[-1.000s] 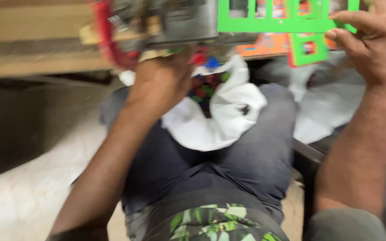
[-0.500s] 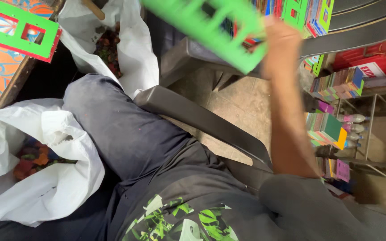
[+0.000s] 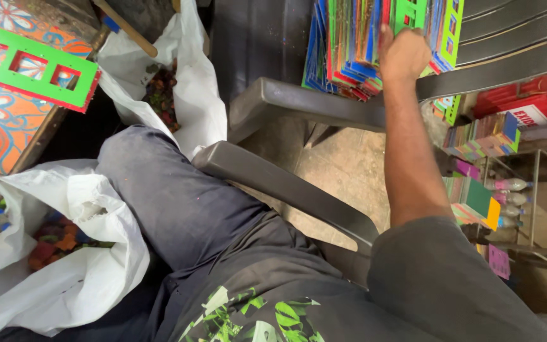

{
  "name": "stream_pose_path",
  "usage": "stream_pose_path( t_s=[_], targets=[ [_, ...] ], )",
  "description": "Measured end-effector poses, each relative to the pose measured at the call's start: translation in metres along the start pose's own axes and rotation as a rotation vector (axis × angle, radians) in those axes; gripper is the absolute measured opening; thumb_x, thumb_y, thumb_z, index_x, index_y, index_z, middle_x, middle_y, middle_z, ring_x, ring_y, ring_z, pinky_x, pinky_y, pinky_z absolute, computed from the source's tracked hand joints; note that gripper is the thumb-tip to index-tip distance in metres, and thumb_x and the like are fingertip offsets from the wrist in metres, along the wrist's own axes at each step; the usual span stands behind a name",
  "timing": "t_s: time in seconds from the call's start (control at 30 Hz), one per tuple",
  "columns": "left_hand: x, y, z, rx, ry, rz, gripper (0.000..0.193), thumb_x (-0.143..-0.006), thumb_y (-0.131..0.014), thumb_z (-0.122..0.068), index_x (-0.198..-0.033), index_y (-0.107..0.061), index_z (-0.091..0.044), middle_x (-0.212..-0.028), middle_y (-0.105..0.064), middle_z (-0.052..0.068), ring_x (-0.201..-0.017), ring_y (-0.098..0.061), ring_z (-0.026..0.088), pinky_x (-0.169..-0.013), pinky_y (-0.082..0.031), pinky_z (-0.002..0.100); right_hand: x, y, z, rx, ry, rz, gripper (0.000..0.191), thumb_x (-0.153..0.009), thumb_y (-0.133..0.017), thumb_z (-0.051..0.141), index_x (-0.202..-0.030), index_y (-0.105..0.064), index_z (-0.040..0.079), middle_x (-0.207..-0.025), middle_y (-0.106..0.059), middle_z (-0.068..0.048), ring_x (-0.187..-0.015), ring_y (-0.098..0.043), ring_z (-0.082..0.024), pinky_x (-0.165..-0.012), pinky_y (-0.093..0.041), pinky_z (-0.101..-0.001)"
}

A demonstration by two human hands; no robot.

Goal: The person repeatedly places red and green plastic sheets under a manual press to punch rectangular holes. They handle each sheet one at a time, align it under the press, operate the lever, and stack the finished pieces.

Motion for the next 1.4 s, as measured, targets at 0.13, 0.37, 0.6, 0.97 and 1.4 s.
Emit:
stream_pose_path(
  t_s=[0.13,0.37,0.6,0.97,1.4],
  targets=[
    [0.003,0.003,0.002,0.017,-0.004,0.001,0.026,-0.106,-0.074,-0.026,-0.122,-0.072,-0.005,-0.09,-0.072,0.019,-0.082,-0.07,0.035,-0.078,-0.056,0.045,-0.018,-0.012,0.0,0.041,-0.166,0.242,0.044,-0.093,-0.073,0.045,-0.079,-0.077,0.003,-0.076,-0.073,-0.021,-0.071,-0.073,-0.04,-0.059,-0.057,-0.0474],
    [0.015,0.031,0.011,0.024,0.02,-0.054,0.027,-0.106,-0.074,-0.027,-0.122,-0.071,-0.006,-0.09,-0.072,0.019,-0.083,-0.07,0.035,-0.077,-0.056,0.045,-0.031,0.015,0.022,-0.119,-0.164,0.123,0.032,-0.086,-0.084,0.03,-0.082,-0.076,-0.001,-0.079,-0.072,-0.026,-0.074,-0.071,-0.044,-0.068,-0.054,-0.0536],
    [0.009,0.069,0.004,0.063,0.062,-0.096,0.029,-0.103,-0.074,-0.026,-0.124,-0.072,-0.006,-0.09,-0.072,0.019,-0.083,-0.07,0.037,-0.075,-0.056,0.046,0.004,0.135,0.299,-1.12,0.462,0.066,0.026,-0.094,-0.088,0.022,-0.107,-0.078,0.001,-0.104,-0.076,-0.017,-0.095,-0.075,-0.034,-0.084,-0.059,-0.0434],
    [0.002,0.106,0.001,0.076,0.067,-0.215,0.03,-0.092,-0.076,-0.02,-0.118,-0.072,-0.007,-0.088,-0.071,0.022,-0.081,-0.069,0.042,-0.071,-0.054,0.051,0.051,0.148,0.597,-0.969,0.872,0.415,0.061,-0.059,-0.091,0.037,-0.107,-0.07,0.007,-0.096,-0.072,-0.02,-0.088,-0.069,-0.043,-0.074,-0.055,-0.0521],
    [-0.011,0.096,0.008,0.095,0.061,-0.352,0.036,-0.096,-0.076,-0.013,-0.129,-0.067,-0.003,-0.096,-0.074,0.018,-0.087,-0.073,0.035,-0.077,-0.057,0.045,-0.006,0.118,0.572,-1.508,0.632,0.936,0.048,-0.077,-0.093,0.022,-0.108,-0.065,-0.001,-0.096,-0.069,-0.001,-0.078,-0.066,-0.01,-0.062,-0.055,-0.0311]
  ],
)
Point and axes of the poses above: each hand's wrist, its own x-axis away from the middle knuckle, its own y-axis out of the back of the hand, z = x × y, the point moved 5 cm from there along -x, towards the middle knuckle
